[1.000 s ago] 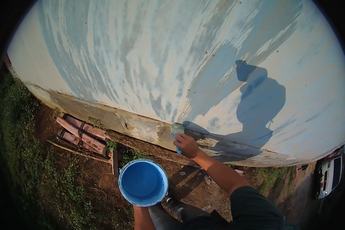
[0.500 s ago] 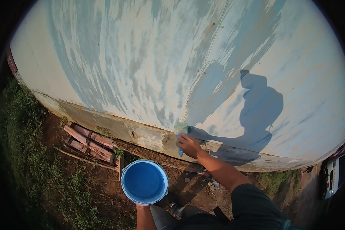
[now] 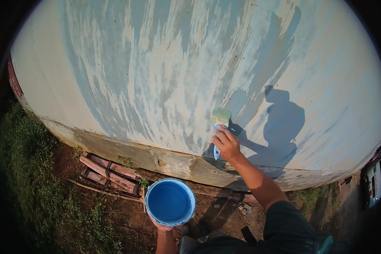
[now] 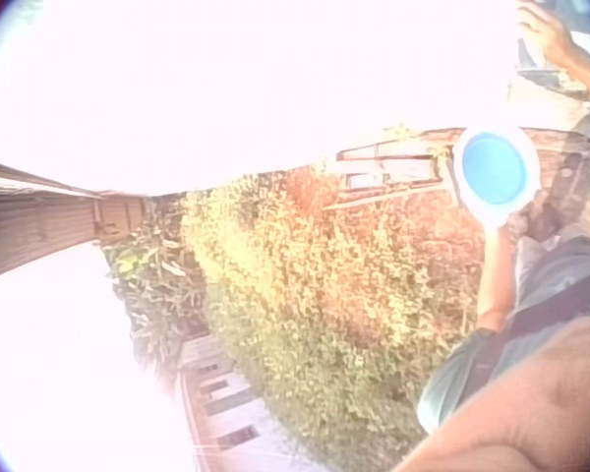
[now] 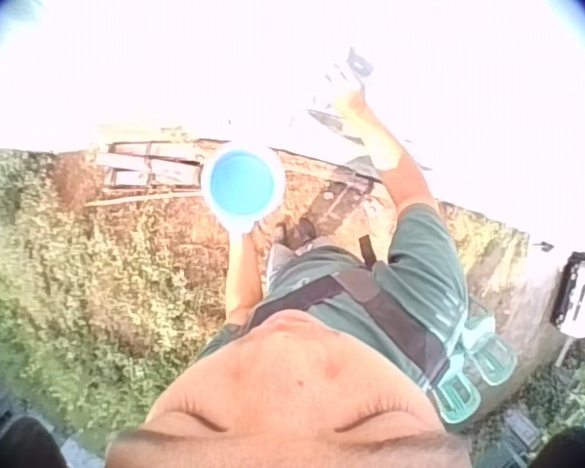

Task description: The person paints a large exterior wall with blue paint using a paintbrush, dipping the brush into a paint bucket and applying the paint to the wall.

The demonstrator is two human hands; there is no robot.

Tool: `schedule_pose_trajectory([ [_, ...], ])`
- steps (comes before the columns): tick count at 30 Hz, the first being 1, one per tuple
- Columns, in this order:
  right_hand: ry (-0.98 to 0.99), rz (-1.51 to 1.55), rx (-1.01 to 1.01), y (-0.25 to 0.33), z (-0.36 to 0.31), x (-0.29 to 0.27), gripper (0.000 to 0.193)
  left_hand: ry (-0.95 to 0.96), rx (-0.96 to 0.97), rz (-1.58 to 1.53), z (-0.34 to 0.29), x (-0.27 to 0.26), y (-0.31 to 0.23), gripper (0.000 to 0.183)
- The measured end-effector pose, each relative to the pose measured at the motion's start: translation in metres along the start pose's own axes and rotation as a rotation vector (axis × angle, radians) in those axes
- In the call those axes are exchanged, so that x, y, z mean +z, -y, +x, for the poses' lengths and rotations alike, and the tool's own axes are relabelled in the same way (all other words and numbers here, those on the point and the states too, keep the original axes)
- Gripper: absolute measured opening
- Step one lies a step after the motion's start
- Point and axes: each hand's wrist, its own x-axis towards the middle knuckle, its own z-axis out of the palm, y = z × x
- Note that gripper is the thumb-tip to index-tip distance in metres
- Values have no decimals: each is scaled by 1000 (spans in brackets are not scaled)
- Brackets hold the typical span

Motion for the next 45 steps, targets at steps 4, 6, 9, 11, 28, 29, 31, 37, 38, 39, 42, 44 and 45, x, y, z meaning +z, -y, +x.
schedule_pose_trajectory([
  [4,541,163,124,7,-130,67,12,81,-148,-82,10,13,4,69],
  [6,820,356,396,26,-122,65,11,121,-211,-168,5,18,-9,72],
  [9,676,419,375,46,-64,27,20,120,-234,-189,-4,23,-26,77],
  [11,477,584,413,33,-29,-7,24,145,-259,-137,1,17,-23,79],
  [28,475,876,829,118,109,-202,25,398,-240,-52,32,87,3,78],
  [29,428,860,822,121,100,-197,28,387,-227,-52,33,87,2,78],
  [31,403,811,843,122,86,-193,26,413,-230,-33,33,93,3,79],
  [37,318,698,785,132,77,-193,26,442,-224,21,27,97,9,80],
  [38,304,686,755,135,77,-194,26,439,-216,34,27,96,9,80],
  [39,300,685,759,137,76,-194,26,437,-207,47,26,94,9,80],
  [42,287,634,752,138,70,-193,26,472,-180,82,24,98,10,80],
  [44,308,649,762,136,65,-193,25,495,-183,70,20,102,9,79],
  [45,303,651,760,134,64,-192,25,466,-168,104,18,104,9,79],
])
